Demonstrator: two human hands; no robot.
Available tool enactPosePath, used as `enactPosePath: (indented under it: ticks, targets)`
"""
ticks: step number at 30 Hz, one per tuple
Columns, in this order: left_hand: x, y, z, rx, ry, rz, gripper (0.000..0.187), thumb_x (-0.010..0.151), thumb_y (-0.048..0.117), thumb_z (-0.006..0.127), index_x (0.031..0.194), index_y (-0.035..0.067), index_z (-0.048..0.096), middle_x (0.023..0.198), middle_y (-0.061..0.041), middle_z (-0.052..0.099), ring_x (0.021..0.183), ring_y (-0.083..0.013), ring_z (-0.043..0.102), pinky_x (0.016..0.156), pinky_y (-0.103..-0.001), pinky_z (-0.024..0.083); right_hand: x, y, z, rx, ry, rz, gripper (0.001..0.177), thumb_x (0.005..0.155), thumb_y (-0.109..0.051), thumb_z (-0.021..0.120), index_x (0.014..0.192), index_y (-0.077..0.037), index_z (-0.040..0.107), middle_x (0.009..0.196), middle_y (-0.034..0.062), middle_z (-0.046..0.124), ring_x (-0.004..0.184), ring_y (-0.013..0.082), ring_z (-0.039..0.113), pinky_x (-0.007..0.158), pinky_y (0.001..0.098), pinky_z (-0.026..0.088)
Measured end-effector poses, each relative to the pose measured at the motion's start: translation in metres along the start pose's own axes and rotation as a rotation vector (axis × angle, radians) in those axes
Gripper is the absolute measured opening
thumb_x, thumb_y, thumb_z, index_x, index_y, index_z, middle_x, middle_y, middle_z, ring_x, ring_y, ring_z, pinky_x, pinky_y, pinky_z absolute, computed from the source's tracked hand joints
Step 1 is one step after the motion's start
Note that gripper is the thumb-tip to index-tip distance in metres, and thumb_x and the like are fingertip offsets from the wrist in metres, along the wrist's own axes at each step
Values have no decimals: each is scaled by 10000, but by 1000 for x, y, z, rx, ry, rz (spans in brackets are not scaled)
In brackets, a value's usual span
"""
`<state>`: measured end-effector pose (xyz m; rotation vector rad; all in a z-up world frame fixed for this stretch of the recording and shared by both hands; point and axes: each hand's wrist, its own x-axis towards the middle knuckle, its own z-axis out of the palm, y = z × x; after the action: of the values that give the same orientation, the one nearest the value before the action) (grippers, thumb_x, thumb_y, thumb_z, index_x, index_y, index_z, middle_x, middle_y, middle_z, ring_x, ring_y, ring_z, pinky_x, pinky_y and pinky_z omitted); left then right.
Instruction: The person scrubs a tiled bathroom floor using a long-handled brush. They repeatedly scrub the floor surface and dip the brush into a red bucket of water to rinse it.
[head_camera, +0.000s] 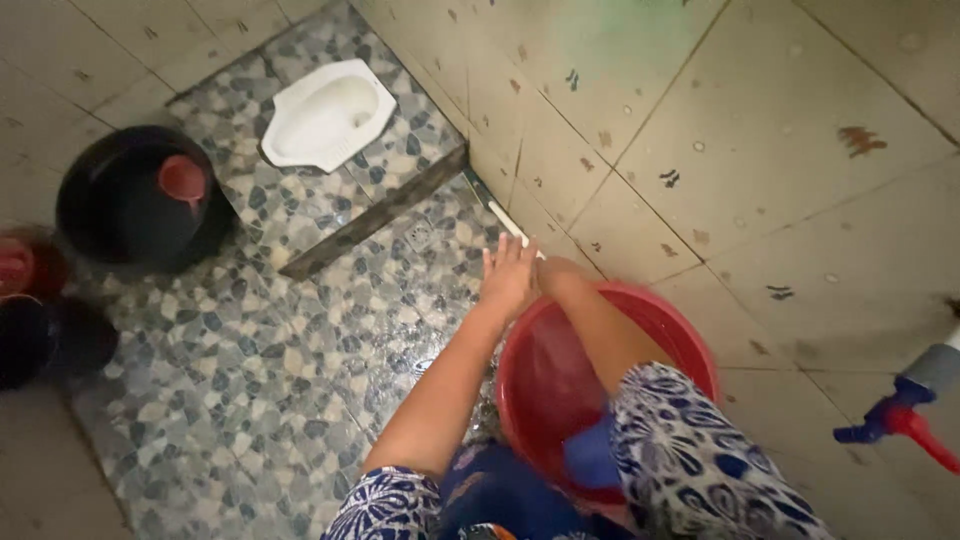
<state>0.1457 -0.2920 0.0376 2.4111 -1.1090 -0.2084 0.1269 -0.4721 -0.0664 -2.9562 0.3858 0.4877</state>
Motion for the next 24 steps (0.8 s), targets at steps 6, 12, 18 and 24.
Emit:
enactPosePath:
  ticks: [6, 12, 18, 24]
  targets:
    - [-20, 19, -45, -16, -36, -32, 794, 864, 222, 662, 1575, 147, 315, 1634, -201, 287, 1560, -397, 112, 1229, -620, 62, -124, -21, -54, -73, 8, 81, 436, 1129, -354, 359, 1297, -101, 671, 1209, 206, 743, 1096, 398, 725, 954, 540, 553]
    - [-15, 15, -40, 38, -37, -27, 823, 807, 113, 644, 1569, 154, 335, 1637, -189, 306, 1564, -397, 129, 1227, -632, 71, -46, 7, 19, 7, 110, -37, 392, 1009, -281, 452, 1239, -59, 678, 1175, 208, 735, 1085, 401, 716, 899, 544, 559]
    - [-25, 6, -28, 31, -58, -45, 748, 880, 175, 612, 1571, 183, 327, 1644, -183, 309, 1561, -415, 142, 1218, -660, 66, -81, 6, -41, -45, -54, 13, 357, 1014, -271, 479, 1202, -88, 722, 1125, 191, 738, 1035, 382, 732, 852, 524, 584]
    - [-25, -2, -26, 26, -118, -89, 769, 890, 217, 606, 1584, 170, 280, 1655, -163, 269, 1557, -407, 106, 1211, -652, 36, -144, 5, -67, 0, -47, 34, 422, 1082, -298, 357, 1315, -112, 656, 1082, 214, 719, 995, 402, 720, 852, 524, 573]
